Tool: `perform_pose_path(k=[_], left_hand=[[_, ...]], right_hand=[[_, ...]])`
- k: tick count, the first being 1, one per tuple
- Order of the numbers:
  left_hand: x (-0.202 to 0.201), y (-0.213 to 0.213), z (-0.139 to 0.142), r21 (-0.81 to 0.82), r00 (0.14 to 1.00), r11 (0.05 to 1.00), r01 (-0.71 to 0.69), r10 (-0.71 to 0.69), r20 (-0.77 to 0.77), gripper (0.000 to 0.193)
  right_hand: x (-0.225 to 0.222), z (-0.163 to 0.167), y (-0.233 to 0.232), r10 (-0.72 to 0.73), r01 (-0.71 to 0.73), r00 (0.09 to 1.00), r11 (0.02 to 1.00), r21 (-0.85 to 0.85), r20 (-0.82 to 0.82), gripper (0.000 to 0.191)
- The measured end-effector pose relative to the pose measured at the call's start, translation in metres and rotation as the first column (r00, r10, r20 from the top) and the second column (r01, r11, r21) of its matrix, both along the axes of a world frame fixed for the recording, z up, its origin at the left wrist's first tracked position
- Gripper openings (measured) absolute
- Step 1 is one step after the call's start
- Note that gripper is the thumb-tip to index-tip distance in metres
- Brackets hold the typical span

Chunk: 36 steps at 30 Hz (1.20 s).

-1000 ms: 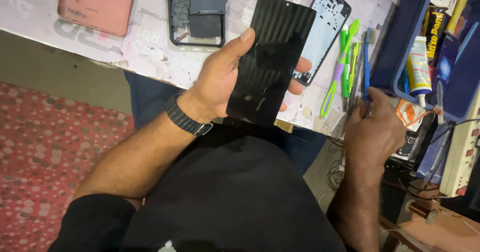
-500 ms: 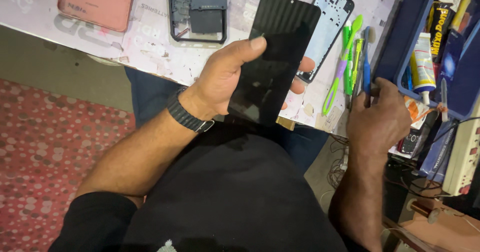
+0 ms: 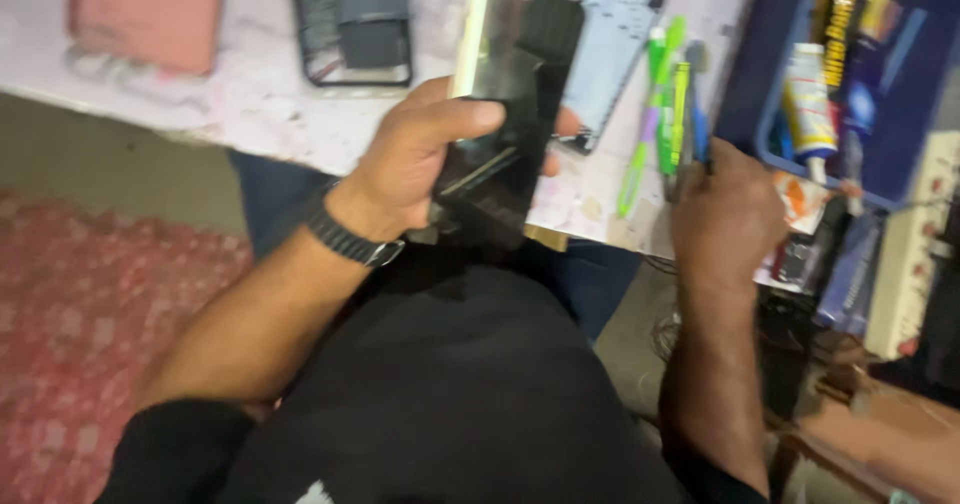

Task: The person cleans a disassembled smartphone screen assembly using a toothbrush and a small brush. They wipe the back and edges of the screen, then apply a small amount of adhesive from a tube to the frame before brushing again.

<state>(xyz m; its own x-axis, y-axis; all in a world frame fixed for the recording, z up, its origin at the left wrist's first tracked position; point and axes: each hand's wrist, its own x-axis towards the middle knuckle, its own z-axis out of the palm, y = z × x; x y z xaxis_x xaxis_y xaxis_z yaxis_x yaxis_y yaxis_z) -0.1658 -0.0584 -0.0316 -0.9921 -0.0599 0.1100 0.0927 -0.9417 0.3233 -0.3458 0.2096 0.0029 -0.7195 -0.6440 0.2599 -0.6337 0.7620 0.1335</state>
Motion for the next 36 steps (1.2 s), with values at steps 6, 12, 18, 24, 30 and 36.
perform_pose_path(k=[6,12,18,24,30,36], left_hand=[[-0.003,0.002,0.006,0.012,0.998,1.000,0.012,-0.013,0.055,0.048],[-0.005,0.001,-0.006,-0.034,0.998,0.999,-0.024,0.025,0.049,0.045],[-0.007,0.003,-0.009,-0.080,0.997,0.995,-0.051,0.056,0.060,0.036],[-0.007,0.003,-0.004,-0.082,0.994,0.996,-0.044,0.052,0.091,0.033],[-0.010,0.006,-0.009,-0.268,0.982,0.960,-0.080,0.122,0.143,0.035],[-0.010,0.006,-0.013,-0.334,0.983,0.941,-0.053,0.108,0.146,0.035]], right_hand=[[0.007,0.013,-0.003,-0.015,0.015,1.000,1.000,-0.006,-0.007,0.031],[0.039,0.057,-0.003,0.199,-0.194,0.980,0.968,-0.157,0.022,0.027],[0.055,0.059,-0.008,0.443,0.208,0.550,0.749,-0.630,0.708,0.024],[0.056,0.043,0.001,0.534,-0.295,0.699,0.821,-0.489,0.475,0.036],[0.038,0.031,-0.006,0.644,-0.560,0.728,0.756,-0.340,0.234,0.051],[0.031,0.033,-0.014,0.751,-0.704,0.645,0.655,-0.273,0.141,0.050]])
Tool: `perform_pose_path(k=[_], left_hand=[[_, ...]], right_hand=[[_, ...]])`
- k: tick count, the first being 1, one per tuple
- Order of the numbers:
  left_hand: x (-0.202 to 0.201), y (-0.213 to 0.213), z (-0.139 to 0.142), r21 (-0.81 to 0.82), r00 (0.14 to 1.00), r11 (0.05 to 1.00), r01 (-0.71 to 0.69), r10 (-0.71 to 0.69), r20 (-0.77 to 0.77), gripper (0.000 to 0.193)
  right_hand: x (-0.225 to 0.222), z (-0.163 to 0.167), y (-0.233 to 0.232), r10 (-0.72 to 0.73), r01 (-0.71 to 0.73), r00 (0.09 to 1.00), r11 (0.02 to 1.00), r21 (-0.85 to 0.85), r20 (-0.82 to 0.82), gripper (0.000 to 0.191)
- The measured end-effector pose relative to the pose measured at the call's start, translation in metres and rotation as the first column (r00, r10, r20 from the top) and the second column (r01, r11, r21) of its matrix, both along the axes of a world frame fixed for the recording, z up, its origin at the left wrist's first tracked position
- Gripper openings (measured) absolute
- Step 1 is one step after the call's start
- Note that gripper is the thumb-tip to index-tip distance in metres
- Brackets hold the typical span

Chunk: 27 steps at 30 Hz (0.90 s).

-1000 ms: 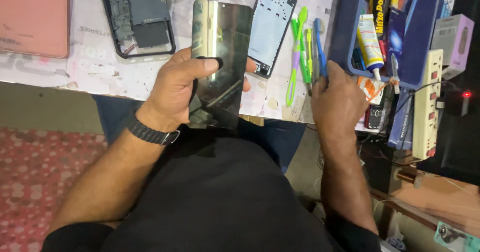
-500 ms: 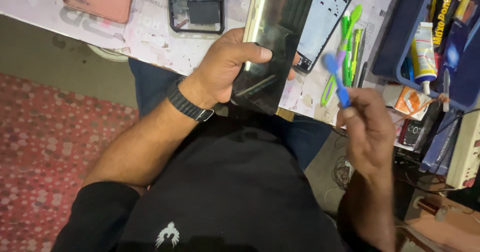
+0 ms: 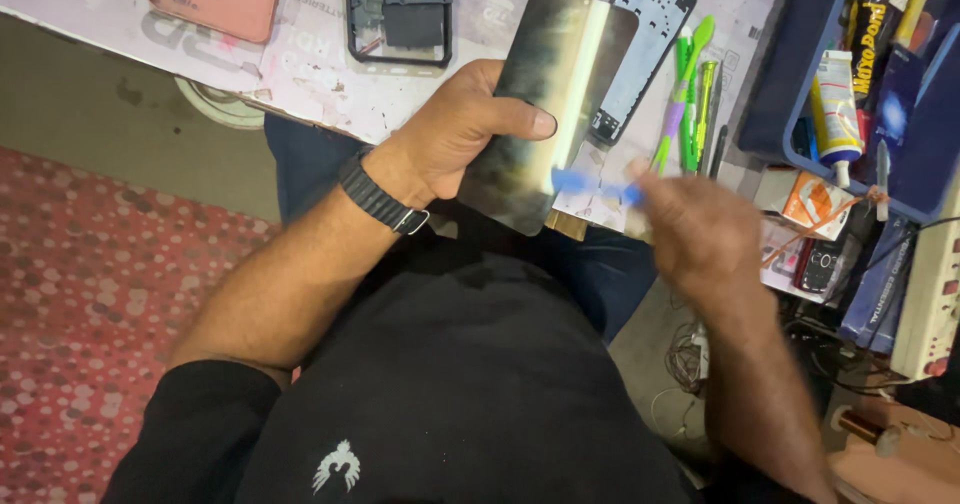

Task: The person cleans a disassembled smartphone screen assembly using a toothbrush and a small brush. They wipe the back and edges of the screen, then apply a small amount of adhesive from a tube to the frame before brushing again.

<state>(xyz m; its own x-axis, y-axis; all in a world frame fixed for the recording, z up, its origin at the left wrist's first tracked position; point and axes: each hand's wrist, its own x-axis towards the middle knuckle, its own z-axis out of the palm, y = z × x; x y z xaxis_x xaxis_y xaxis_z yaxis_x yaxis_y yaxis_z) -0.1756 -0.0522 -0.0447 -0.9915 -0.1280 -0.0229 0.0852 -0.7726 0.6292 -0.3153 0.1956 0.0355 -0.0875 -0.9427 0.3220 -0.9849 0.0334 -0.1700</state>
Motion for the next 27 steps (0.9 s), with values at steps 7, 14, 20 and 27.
perform_pose_path(k=[7,14,20,27], left_hand=[[-0.002,-0.002,0.005,-0.033,0.999,0.999,0.037,-0.037,0.003,0.036],[0.003,-0.004,0.016,0.153,0.985,0.976,0.152,-0.136,-0.110,0.036],[0.008,0.000,0.026,0.212,0.988,0.966,0.145,-0.128,-0.090,0.036],[0.014,0.019,0.034,0.240,0.996,0.969,0.067,-0.050,-0.078,0.034]], right_hand=[[0.000,0.019,-0.006,0.012,-0.018,0.993,0.999,0.044,0.120,0.051],[0.001,0.020,0.002,-0.084,0.085,0.991,0.996,-0.009,0.104,0.039],[0.017,-0.001,0.018,0.020,0.387,0.303,0.911,-0.142,0.953,0.015],[0.061,-0.040,0.000,0.096,0.358,0.023,0.928,-0.098,0.995,0.028]])
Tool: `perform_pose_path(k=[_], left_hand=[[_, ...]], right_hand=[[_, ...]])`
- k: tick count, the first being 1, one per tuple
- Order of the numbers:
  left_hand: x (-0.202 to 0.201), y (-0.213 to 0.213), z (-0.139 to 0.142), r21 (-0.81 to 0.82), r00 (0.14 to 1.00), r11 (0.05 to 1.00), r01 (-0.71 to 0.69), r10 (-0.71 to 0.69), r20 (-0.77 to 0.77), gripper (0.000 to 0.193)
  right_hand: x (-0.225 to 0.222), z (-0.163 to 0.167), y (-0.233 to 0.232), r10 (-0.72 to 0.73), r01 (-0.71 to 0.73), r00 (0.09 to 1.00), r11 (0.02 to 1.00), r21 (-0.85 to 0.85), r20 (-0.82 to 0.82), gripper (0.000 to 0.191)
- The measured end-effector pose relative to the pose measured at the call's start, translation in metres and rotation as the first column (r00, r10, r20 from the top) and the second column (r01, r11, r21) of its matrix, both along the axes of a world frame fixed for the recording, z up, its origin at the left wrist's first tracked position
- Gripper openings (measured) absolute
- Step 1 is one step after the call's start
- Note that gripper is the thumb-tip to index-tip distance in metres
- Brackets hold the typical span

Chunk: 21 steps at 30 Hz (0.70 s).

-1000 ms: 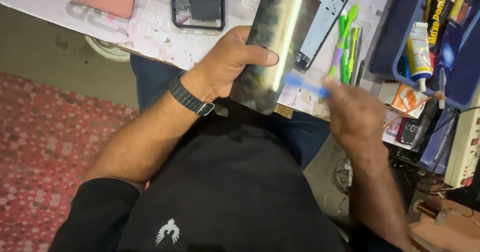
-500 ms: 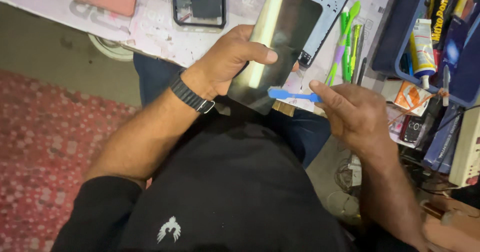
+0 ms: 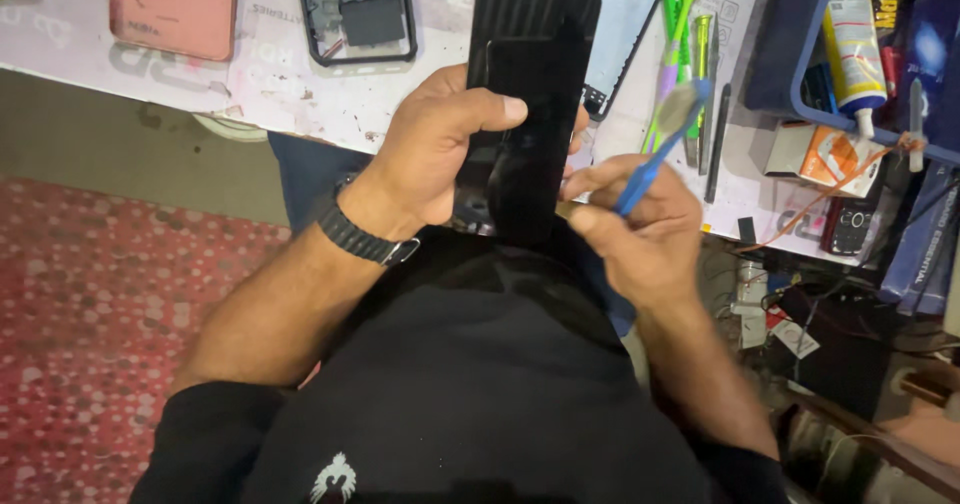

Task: The person cleans a disassembled smartphone screen assembly using a toothbrush and a small brush. They wipe the back and edges of the screen, then apply a small amount of adhesive from a tube to the frame before brushing again.

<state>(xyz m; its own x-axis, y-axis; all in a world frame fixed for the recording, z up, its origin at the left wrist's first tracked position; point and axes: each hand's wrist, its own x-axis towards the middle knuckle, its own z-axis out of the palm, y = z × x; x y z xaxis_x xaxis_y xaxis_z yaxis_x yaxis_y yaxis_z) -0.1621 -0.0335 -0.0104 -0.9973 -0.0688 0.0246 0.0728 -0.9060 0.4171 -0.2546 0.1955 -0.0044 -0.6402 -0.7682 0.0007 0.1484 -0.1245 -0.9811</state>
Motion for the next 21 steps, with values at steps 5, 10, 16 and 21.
perform_pose_path(k=[5,10,16,21], left_hand=[[0.000,0.005,-0.005,-0.015,0.999,0.999,-0.040,0.040,0.022,0.034],[-0.001,0.006,-0.010,-0.015,0.999,0.999,-0.044,0.044,0.001,0.036],[-0.004,0.005,-0.012,-0.010,0.999,0.999,-0.032,0.032,0.032,0.038],[-0.006,0.004,-0.015,0.027,1.000,1.000,-0.014,0.015,-0.017,0.037]], right_hand=[[0.010,0.006,-0.013,0.037,-0.035,0.997,0.999,0.033,-0.062,0.038],[0.010,0.005,-0.012,0.041,-0.037,0.997,0.998,0.056,-0.071,0.039],[0.010,-0.006,-0.003,0.024,-0.019,0.982,0.999,0.032,-0.189,0.026],[0.011,-0.006,-0.004,0.011,-0.010,0.990,1.000,0.007,-0.143,0.030]])
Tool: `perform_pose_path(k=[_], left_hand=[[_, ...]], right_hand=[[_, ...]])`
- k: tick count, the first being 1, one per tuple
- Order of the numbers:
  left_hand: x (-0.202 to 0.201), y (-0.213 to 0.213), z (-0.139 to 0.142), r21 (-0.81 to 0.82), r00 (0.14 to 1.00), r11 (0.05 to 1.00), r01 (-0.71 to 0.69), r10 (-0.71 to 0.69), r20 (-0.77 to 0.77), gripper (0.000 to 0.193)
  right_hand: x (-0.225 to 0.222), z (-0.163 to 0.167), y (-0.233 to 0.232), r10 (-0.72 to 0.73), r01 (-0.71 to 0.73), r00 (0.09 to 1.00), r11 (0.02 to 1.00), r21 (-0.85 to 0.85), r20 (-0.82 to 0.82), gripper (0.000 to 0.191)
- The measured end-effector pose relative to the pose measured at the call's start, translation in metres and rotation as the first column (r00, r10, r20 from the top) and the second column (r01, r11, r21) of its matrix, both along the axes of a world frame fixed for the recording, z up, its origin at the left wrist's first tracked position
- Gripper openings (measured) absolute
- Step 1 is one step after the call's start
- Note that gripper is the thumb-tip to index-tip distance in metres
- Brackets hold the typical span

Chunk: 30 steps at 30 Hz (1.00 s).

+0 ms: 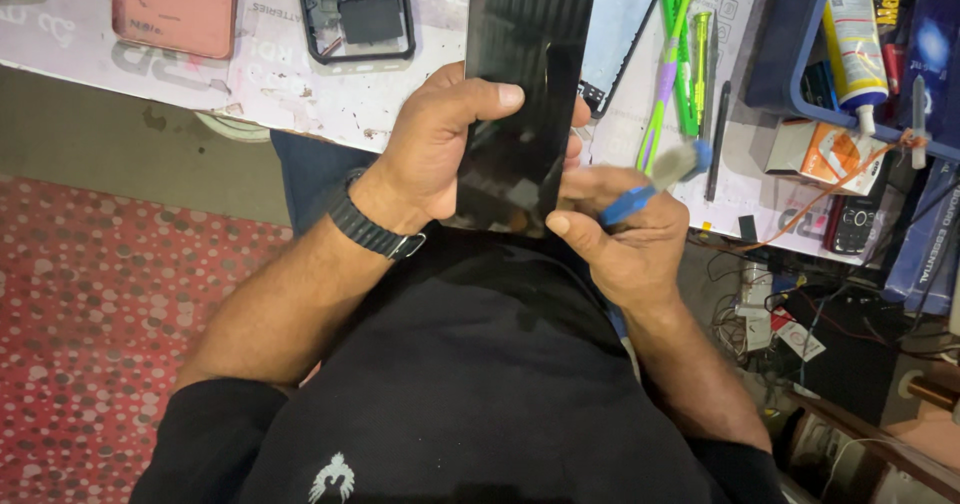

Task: The person cleans a disassembled smartphone screen assembly using a toothbrush and a small brush. They wipe the back and edges of the screen, then apply a small amount of adhesive from a tube to the frame before brushing again.

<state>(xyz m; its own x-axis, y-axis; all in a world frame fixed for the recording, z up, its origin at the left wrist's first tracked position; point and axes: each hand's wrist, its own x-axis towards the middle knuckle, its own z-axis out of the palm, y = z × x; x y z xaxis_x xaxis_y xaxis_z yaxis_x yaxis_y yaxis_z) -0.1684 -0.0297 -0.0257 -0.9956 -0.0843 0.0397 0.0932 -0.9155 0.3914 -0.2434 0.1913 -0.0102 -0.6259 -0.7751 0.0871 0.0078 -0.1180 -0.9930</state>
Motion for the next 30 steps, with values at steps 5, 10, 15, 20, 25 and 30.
perform_pose_path(k=[5,10,15,20,25,30], left_hand=[[0.001,-0.001,0.000,0.032,0.999,0.999,0.029,-0.028,-0.021,0.038],[0.001,-0.004,-0.002,0.036,0.999,0.999,0.033,-0.031,-0.042,0.040],[0.001,-0.013,-0.004,0.005,0.996,1.000,0.018,-0.018,-0.084,0.043],[0.002,-0.017,-0.003,0.009,0.996,1.000,0.021,-0.020,-0.091,0.044],[0.000,-0.015,0.001,-0.042,0.997,0.999,-0.025,0.022,-0.069,0.058],[0.000,-0.012,0.004,-0.152,0.996,0.986,-0.075,0.067,-0.060,0.076]], right_hand=[[0.000,0.000,0.002,-0.007,0.008,1.000,0.999,0.037,-0.019,0.029],[-0.003,0.001,0.009,0.033,-0.035,0.999,0.997,-0.064,-0.023,0.023],[-0.008,0.005,0.016,0.044,-0.025,0.991,0.989,-0.145,0.125,0.036],[-0.005,0.016,0.025,0.036,0.019,0.925,0.990,0.140,-0.379,0.033],[-0.005,0.024,0.027,0.188,0.131,0.595,0.937,0.325,-0.782,0.036],[-0.007,0.031,0.028,0.239,0.204,0.397,0.918,0.339,-0.886,0.042]])
